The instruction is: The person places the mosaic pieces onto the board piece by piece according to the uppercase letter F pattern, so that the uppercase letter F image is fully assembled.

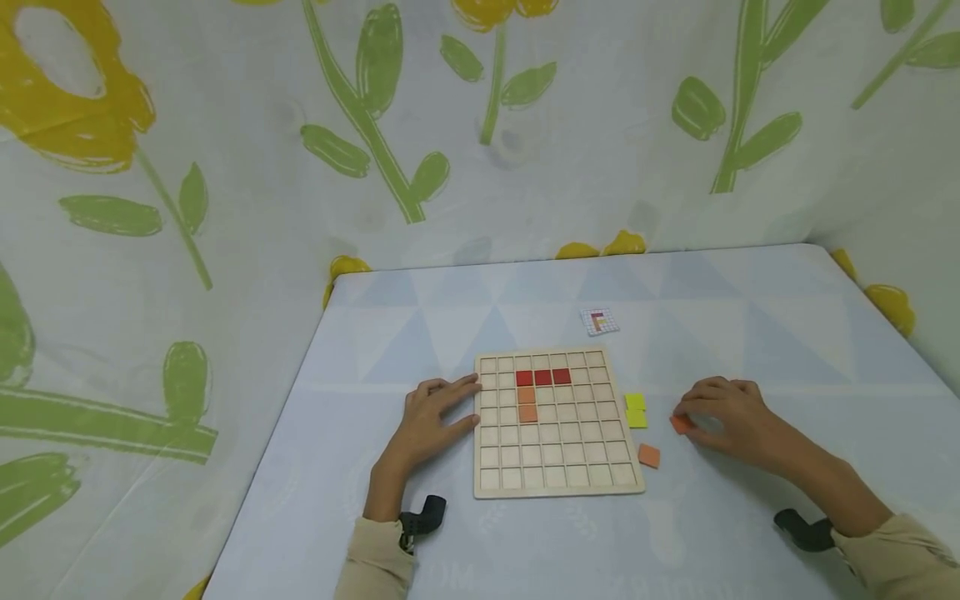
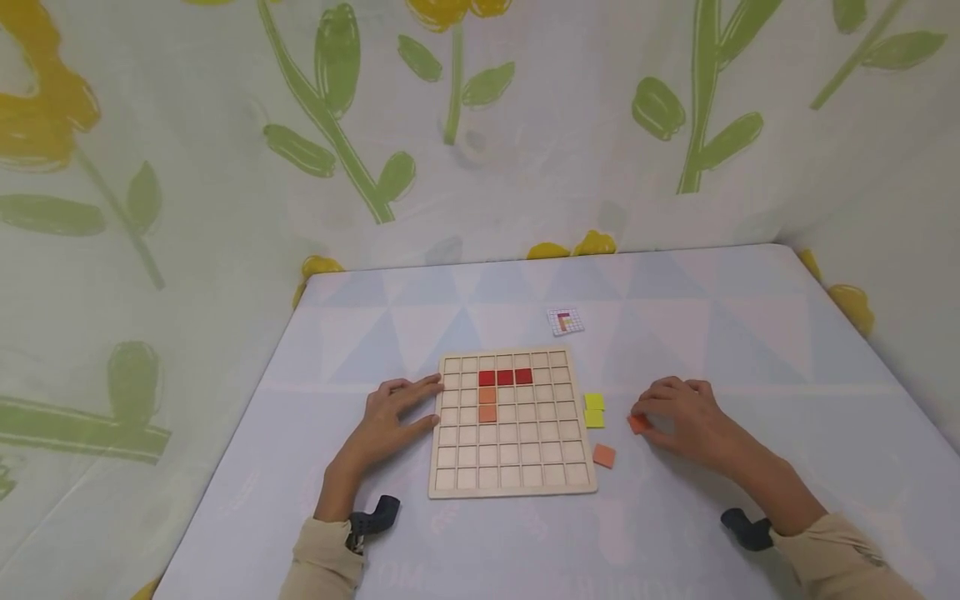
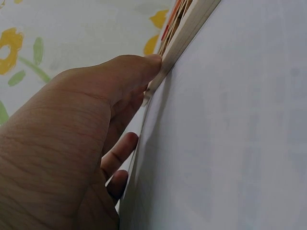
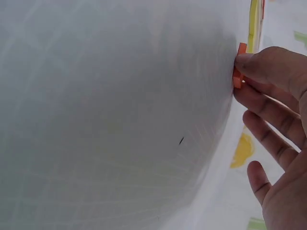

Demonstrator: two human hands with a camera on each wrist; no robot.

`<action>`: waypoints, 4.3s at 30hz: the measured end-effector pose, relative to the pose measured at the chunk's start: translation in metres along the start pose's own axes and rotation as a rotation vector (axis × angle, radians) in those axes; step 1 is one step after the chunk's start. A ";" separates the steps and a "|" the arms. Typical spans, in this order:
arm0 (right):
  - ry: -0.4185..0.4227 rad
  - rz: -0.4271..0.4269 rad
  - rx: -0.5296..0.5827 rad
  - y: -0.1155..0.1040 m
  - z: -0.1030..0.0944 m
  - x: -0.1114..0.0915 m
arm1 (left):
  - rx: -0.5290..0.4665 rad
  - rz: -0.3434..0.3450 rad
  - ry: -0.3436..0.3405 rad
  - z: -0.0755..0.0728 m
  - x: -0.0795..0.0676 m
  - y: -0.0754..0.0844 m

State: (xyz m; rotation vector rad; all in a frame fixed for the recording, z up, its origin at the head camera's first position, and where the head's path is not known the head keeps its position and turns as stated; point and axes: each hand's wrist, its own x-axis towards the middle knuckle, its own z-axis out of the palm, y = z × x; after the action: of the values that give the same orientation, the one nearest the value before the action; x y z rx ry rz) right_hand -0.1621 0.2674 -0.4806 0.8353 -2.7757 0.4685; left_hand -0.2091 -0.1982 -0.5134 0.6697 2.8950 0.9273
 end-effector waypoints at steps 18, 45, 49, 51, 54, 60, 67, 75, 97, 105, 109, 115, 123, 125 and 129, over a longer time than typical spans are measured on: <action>0.087 0.002 0.051 -0.011 0.000 0.004 | 0.011 -0.003 0.001 0.001 0.000 -0.001; 0.095 -0.099 0.125 -0.045 -0.001 0.041 | 0.002 -0.014 -0.014 -0.002 0.001 0.000; 0.067 -0.087 0.143 -0.052 0.002 0.046 | 0.001 -0.007 -0.006 -0.001 0.001 0.000; 0.064 -0.084 0.145 -0.057 0.003 0.050 | 0.004 -0.005 0.000 0.000 0.001 -0.001; 0.071 -0.090 0.145 -0.063 0.003 0.055 | 0.004 0.000 0.010 0.000 0.001 0.000; 0.065 -0.129 0.137 -0.073 0.007 0.064 | 0.003 -0.003 0.005 0.000 0.001 0.000; 0.084 -0.199 0.149 -0.080 0.016 0.075 | -0.014 0.007 0.010 0.000 0.000 -0.001; 0.121 -0.253 0.169 -0.093 0.026 0.090 | -0.017 0.026 0.019 0.000 0.000 -0.001; 0.020 -0.174 0.135 -0.124 0.041 0.108 | 0.005 0.006 0.001 0.000 0.002 -0.002; -0.016 -0.142 0.149 -0.136 0.050 0.111 | -0.006 0.021 0.014 -0.001 0.000 0.000; -0.018 -0.150 0.135 -0.138 0.056 0.111 | -0.003 0.022 0.014 -0.001 0.001 0.000; -0.029 -0.129 0.089 -0.140 0.062 0.112 | -0.001 0.034 0.014 0.001 0.003 0.000; -0.101 -0.082 0.012 -0.144 0.065 0.112 | 0.002 0.025 0.010 0.001 0.004 0.000; -0.113 -0.082 -0.003 -0.144 0.065 0.112 | 0.005 0.024 0.009 0.001 0.004 0.000; -0.117 -0.093 -0.024 -0.145 0.066 0.112 | 0.008 0.032 0.017 0.000 0.003 0.001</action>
State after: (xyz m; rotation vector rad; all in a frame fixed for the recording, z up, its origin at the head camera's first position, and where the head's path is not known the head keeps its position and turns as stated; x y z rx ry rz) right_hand -0.1791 0.0735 -0.4757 1.0113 -2.8256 0.3815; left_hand -0.2115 -0.1963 -0.5129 0.7141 2.9124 0.9306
